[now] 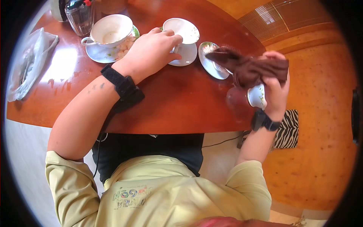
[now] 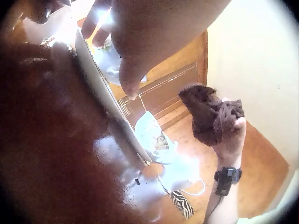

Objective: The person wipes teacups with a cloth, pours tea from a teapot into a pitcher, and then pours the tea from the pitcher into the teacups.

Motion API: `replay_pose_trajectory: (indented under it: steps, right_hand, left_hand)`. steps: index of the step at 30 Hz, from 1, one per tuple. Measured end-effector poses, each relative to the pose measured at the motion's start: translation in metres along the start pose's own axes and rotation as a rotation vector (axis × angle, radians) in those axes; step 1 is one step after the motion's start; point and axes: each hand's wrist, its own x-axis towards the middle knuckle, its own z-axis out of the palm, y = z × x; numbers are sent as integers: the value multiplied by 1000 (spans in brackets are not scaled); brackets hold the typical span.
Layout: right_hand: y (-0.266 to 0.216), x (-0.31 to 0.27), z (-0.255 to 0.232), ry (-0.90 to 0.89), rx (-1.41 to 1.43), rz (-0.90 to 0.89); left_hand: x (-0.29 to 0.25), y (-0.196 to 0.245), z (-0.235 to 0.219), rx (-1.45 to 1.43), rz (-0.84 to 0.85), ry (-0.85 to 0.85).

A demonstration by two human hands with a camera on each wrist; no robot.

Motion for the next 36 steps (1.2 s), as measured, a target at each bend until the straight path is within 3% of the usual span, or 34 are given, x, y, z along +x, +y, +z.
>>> replay_pose_trajectory:
  steps: [1,3,4,5,7,13,17,23,27,28,30,33,35,36]
  right_hand:
    - [-5,-10,3,42,-35,9]
    - [-5,-25,-1,-81,-176,198]
    - [-4,-27,1,-247,-254,260]
    - [0,-25,4,-353,-515,155]
    - [3,-29,17,-391,-845,169]
    - [45,-28,39,-474,-1096,83]
    - [60,-27,46,-457,-1070,-80]
    - [58,-21,62,-447,-1105,4]
    - [68,-16,62,-425,-1075,-71]
    - [65,-12,65,-437,-1083,18]
    - [67,-8,68,-423,-1046,11]
    - [71,1,70,-387,-996,-1]
    - [68,4,70,-406,-948,42]
    - [66,4,69,-399,-938,46]
  left_hand:
    - [0,0,-1,11,5,8]
    - [-1,1,-1,25,8,11]
    - [-1,2,-1,42,9,18]
    - [-1,3,-1,59,13,23]
    - [-1,5,-2,70,16,23]
    - [-2,14,-11,95,-8,1]
    - [-5,12,-9,116,8,5]
    - [-5,14,-9,112,-1,12]
    - [-6,16,-12,64,-13,0]
    - [-6,18,-14,75,-22,-6]
    - [-10,19,-16,71,20,49]
    - [-15,34,-36,87,-35,104]
    - [-23,43,-62,65,-95,37]
    - [-32,41,-73,-8,-11,162]
